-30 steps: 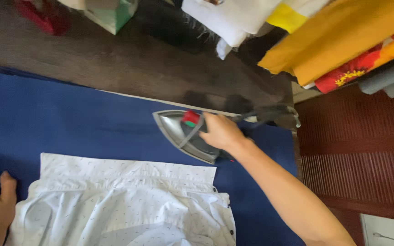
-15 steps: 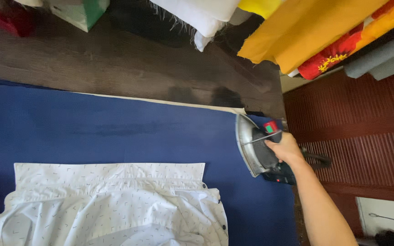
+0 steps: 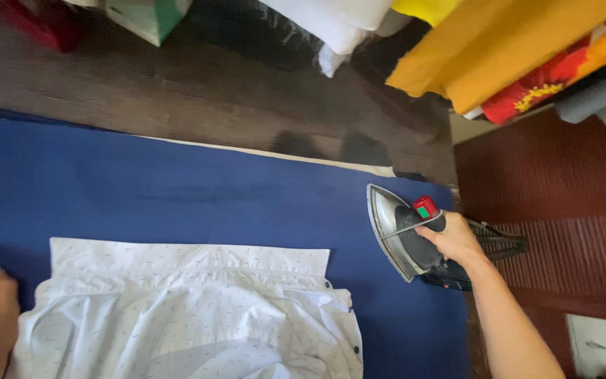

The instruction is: The person irons a white shirt using an iron, pressing the collar and then moving to the back panel of the shirt.

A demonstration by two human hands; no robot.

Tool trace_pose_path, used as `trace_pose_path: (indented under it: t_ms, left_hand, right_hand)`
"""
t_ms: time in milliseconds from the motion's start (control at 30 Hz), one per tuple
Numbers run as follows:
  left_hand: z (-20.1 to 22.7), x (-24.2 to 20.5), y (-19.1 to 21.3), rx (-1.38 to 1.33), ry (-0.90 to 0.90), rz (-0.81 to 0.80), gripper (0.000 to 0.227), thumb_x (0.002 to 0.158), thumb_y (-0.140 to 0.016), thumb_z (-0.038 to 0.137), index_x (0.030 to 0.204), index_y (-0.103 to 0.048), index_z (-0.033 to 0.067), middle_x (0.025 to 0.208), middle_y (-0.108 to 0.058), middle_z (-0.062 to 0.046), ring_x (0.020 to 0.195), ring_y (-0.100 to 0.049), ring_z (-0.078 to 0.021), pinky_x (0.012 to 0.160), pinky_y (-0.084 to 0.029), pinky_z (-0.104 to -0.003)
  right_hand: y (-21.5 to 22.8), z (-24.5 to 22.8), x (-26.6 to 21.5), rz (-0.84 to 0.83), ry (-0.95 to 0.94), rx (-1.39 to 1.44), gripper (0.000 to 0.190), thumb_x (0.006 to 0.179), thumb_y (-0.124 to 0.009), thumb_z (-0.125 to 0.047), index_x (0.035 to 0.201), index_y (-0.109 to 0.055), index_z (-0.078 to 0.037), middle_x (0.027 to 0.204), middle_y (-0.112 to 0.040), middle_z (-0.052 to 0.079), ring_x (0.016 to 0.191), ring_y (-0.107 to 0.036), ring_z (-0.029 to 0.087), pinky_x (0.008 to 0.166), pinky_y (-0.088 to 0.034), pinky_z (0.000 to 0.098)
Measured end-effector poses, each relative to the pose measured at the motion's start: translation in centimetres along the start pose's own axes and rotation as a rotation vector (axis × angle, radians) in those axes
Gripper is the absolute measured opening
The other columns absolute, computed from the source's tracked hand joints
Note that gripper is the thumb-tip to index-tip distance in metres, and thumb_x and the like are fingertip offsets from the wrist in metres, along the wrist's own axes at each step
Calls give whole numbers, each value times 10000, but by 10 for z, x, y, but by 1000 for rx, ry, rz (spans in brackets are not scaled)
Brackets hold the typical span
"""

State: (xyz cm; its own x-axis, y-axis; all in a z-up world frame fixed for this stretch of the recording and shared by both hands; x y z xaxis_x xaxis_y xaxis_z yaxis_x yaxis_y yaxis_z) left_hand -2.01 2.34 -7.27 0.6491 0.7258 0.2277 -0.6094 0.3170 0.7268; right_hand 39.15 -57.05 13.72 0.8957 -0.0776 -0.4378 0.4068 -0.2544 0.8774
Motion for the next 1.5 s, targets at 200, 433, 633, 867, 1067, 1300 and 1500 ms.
trace_pose_path:
  t_ms: [200,433,633,867,1067,1300,1500]
  left_hand:
    - [89,23,46,45,-144,20,466,952,-534,-69,1381,-489,-244,1499,-384,-430,1364,-388,-531,1145,-296,-524]
    - [73,12,45,441,-146,112,501,964,-612,219,1416,-668,9,1538,-616,-245,1474,-476,-434,1181,-188,-610]
    - [90,21,52,446,-35,76,489,932,-544,282,1358,-631,59,1502,-562,-166,1443,-417,-353,1153,-159,-586]
    - [96,23,55,469,-42,124,447,933,-550,297,1324,-633,95,1460,-576,-122,1408,-449,-330,1147,-190,-571]
    - [99,26,58,404,52,26,467,912,-478,253,1347,-581,118,1484,-508,-96,1429,-366,-311,1157,-118,-575]
    - [92,21,61,458,-82,74,484,887,-559,225,1344,-650,92,1484,-593,-139,1423,-465,-328,1162,-192,-537]
    - [85,21,48,164,-158,55,488,925,-540,-19,1393,-567,-155,1514,-472,-351,1412,-404,-491,1179,-311,-501]
  right_hand:
    - [-9,-54,-11,-18,177,-229,264,732,-737,-382,949,-725,-231,886,-743,14,947,-641,221,851,-404,386]
    - [-42,-162,-32,-57,563,-422,354,747,-680,-450,991,-685,-194,986,-725,101,995,-646,331,785,-468,406]
    - [-65,-279,-93,-181,700,-435,307,794,-647,-426,844,-595,-127,834,-699,122,833,-635,368,681,-439,427]
    - [-103,-375,-135,-317,936,-390,301,826,-609,-408,861,-558,-114,759,-656,159,728,-608,381,630,-404,453]
    - [-120,-437,-164,-441,995,-334,233,837,-606,-333,871,-515,-122,851,-636,114,770,-603,318,649,-422,431]
    - [-125,-440,-163,-611,879,-179,286,868,-598,-317,1023,-482,-106,550,-555,95,364,-487,180,398,-418,342]
    - [-89,-379,-143,-594,756,-243,222,888,-558,-285,899,-422,-109,638,-541,69,432,-492,205,462,-386,365]
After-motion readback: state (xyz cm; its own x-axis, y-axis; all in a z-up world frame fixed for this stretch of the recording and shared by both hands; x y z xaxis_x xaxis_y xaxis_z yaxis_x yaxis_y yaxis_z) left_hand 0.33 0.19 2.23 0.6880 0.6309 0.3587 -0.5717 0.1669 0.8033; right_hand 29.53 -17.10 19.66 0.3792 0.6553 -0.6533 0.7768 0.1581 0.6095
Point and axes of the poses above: each hand's wrist, its own x-axis towards the middle knuckle, its own y-axis out of the back of the hand, z = x × y, the point moved 1 cm from there along x, towards the middle knuckle
